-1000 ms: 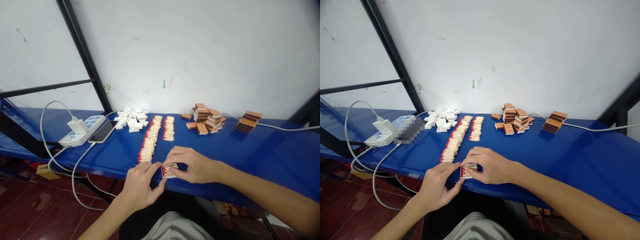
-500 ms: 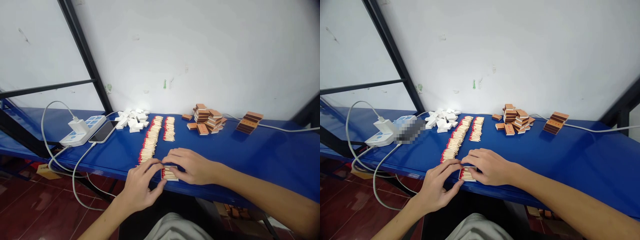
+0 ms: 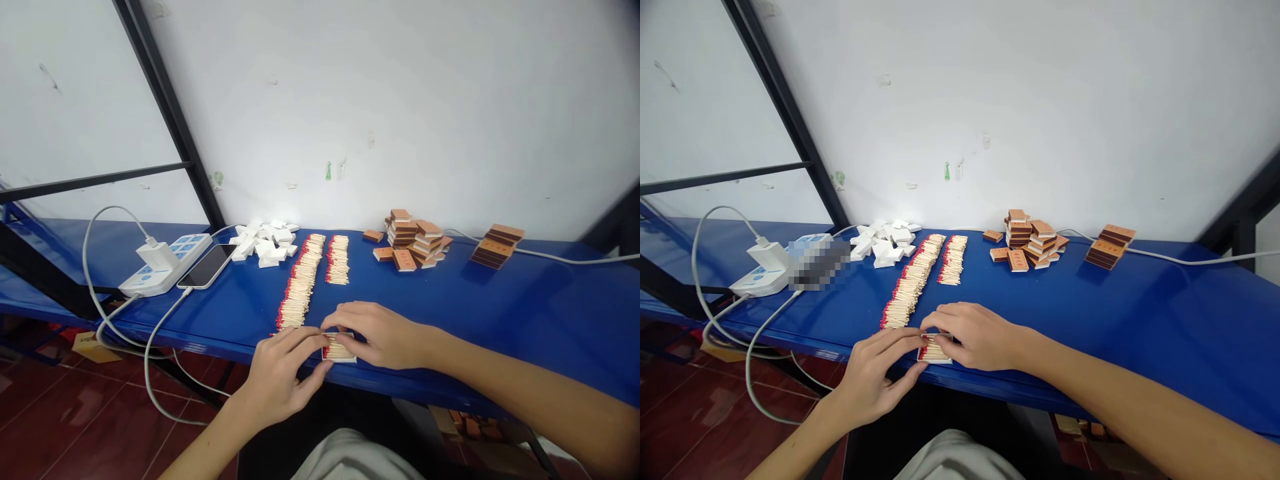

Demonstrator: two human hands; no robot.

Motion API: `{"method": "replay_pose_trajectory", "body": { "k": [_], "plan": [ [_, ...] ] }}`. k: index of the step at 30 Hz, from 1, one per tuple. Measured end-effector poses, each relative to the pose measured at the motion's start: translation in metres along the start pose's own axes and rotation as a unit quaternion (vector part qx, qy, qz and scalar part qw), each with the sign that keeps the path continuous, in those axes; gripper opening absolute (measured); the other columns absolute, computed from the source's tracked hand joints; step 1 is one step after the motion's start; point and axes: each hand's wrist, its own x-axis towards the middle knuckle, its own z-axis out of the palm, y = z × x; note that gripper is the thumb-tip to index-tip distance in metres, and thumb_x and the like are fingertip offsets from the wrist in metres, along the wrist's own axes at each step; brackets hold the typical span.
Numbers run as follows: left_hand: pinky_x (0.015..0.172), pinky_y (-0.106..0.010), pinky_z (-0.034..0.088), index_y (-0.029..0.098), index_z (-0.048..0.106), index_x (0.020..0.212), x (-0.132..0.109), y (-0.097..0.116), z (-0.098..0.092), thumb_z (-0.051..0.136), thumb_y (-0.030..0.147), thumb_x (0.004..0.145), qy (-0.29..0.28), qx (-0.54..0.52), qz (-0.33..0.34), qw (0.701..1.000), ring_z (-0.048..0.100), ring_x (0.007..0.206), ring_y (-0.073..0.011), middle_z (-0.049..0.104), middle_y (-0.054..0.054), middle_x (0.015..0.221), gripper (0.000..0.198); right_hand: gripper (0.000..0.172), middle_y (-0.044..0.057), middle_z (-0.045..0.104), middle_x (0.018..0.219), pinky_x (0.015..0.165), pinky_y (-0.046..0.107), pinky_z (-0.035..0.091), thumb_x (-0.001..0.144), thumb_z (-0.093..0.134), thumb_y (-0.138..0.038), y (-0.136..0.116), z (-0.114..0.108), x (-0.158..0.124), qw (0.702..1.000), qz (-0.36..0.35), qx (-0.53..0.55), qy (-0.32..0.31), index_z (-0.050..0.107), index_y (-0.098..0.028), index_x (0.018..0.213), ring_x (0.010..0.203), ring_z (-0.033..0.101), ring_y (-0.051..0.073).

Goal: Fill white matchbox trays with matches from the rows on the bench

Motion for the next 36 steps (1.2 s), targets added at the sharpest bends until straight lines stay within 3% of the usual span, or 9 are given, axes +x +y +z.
{"method": "replay_pose_trajectory", "body": {
  "k": [4,8,14,18,26,30,36],
  "plan": [
    [0.073,-0.029,0.052,0.024,0.064,0.110,-0.001,0.000,0.001,0.060,0.026,0.093,0.002,0.021,0.004,1.000,0.068,0.089,-0.0177,0.070,-0.004,0.108,0.018,0.031,0.008,0.067,0.107,0.088,0.031,0.047,0.101,0.036,-0.016,0.004,0.000,-0.001,0.999,0.004,0.031,0.015,0.059,-0.018,0.123,0.096,0.062,0.017],
    [0.075,-0.030,0.052,0.024,0.062,0.119,-0.001,-0.001,0.001,0.059,0.026,0.094,-0.003,0.035,0.014,0.999,0.067,0.092,-0.0186,0.070,-0.004,0.111,0.025,0.033,0.007,0.069,0.110,0.090,0.032,0.048,0.102,0.034,-0.017,0.011,0.003,-0.002,0.999,0.026,0.017,0.036,0.059,-0.019,0.124,0.099,0.064,0.018],
    [0.074,-0.029,0.053,0.025,0.065,0.110,-0.001,-0.002,0.001,0.057,0.026,0.095,-0.006,0.039,0.025,0.999,0.068,0.090,-0.0179,0.070,-0.004,0.111,0.017,0.034,0.008,0.069,0.116,0.089,0.035,0.048,0.097,0.040,-0.018,0.025,0.001,-0.001,0.978,0.145,-0.109,0.098,0.060,-0.019,0.125,0.103,0.065,0.022],
    [0.073,-0.028,0.053,0.024,0.064,0.111,-0.001,-0.001,0.002,0.058,0.027,0.094,0.004,0.041,0.025,0.999,0.069,0.089,-0.0176,0.070,-0.004,0.110,0.018,0.040,0.009,0.065,0.109,0.078,0.034,0.047,0.099,0.040,-0.025,0.035,-0.006,0.000,0.955,0.223,-0.188,0.058,0.053,-0.021,0.137,0.090,0.064,0.023],
    [0.073,-0.026,0.054,0.024,0.064,0.112,-0.001,0.000,0.004,0.058,0.028,0.094,0.018,0.047,0.016,0.999,0.070,0.090,-0.0174,0.071,-0.005,0.108,0.020,0.050,0.010,0.063,0.107,0.076,0.032,0.043,0.102,0.035,-0.033,0.045,-0.008,0.004,0.951,0.226,-0.210,0.001,0.036,-0.023,0.152,0.093,0.062,0.024],
    [0.073,-0.027,0.055,0.024,0.064,0.112,-0.002,0.000,0.005,0.059,0.027,0.093,0.025,0.042,0.021,0.999,0.070,0.091,-0.0178,0.072,-0.005,0.108,0.021,0.046,0.009,0.068,0.104,0.070,0.029,0.039,0.101,0.039,-0.034,0.054,-0.008,0.014,0.952,0.242,-0.182,0.047,0.043,-0.023,0.146,0.088,0.063,0.022],
    [0.075,-0.030,0.055,0.022,0.061,0.117,-0.002,0.000,0.008,0.063,0.024,0.090,0.053,0.043,0.037,0.997,0.070,0.089,-0.0193,0.073,-0.005,0.106,0.027,0.027,0.002,0.065,0.080,0.060,0.025,0.030,0.093,0.053,-0.030,0.064,-0.007,0.028,0.956,0.229,-0.159,0.086,0.061,-0.019,0.117,0.068,0.056,0.015]
  ]
}}
